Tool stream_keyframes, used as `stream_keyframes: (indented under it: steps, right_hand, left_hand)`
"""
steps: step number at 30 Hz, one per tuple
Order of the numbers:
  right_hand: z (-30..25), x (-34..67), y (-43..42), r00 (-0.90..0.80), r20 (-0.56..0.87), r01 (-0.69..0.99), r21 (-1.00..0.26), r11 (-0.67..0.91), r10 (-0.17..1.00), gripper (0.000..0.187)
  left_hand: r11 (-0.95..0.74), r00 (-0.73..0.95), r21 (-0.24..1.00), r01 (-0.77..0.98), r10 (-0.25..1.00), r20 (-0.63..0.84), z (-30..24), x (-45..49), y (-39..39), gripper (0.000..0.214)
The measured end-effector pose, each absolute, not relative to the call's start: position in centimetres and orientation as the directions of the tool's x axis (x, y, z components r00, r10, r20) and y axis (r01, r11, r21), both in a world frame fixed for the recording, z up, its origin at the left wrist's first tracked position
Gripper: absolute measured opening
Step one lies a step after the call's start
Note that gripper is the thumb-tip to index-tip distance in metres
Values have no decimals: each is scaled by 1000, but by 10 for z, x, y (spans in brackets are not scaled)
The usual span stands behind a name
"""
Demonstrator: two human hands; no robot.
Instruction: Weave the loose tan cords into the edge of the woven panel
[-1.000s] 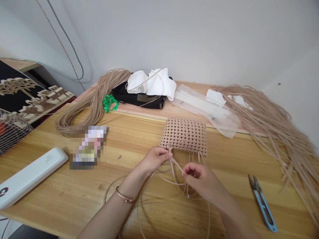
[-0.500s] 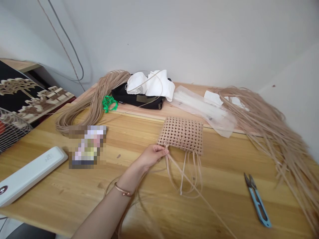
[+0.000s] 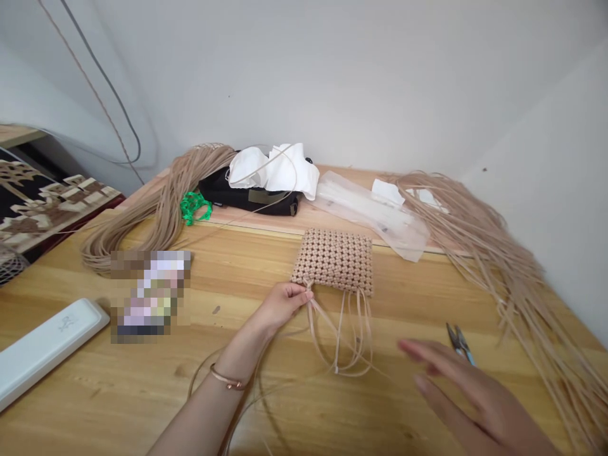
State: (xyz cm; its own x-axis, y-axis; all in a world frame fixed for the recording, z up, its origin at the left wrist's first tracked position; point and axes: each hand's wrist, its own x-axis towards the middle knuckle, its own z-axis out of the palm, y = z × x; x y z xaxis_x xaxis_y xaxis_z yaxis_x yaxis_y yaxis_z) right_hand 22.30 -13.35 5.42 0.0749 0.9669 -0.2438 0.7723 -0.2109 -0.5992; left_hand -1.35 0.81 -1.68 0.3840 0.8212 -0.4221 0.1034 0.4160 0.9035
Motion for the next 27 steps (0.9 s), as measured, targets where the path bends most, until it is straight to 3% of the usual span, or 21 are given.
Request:
stream_keyframes:
  steps: [4,7,13,17,22,27]
  right_hand:
    - [48,149,-60,-110,-277,655,-743,-140,955,44]
    - [23,128,-32,-165,-263,666,-741,-89,951,39]
    - [7,142,-22,-192,-355,574,-797,-189,915,18]
    - [6,143,-23,-189,-440,440,-837,-325,878,17]
    - [2,138,-23,-274,-403,430,-864,-263,873,15]
    - [9,141,-23,-202,-555,362,-808,-465,807,17]
  left_hand:
    - [405,386,912,64,833,-397,-17,-13,9,37]
    - [393,396,919,29,840,-371,-15,-12,9,36]
    - [369,404,929,17,848,-344,-12,-12,9,34]
    - [355,416,935,27,846,-333,-13,-13,10,32]
    - [390,426,921,6,832,-355,-10,-12,10,31]
    - [395,424,918,36,826,-372,-9,-13,9,32]
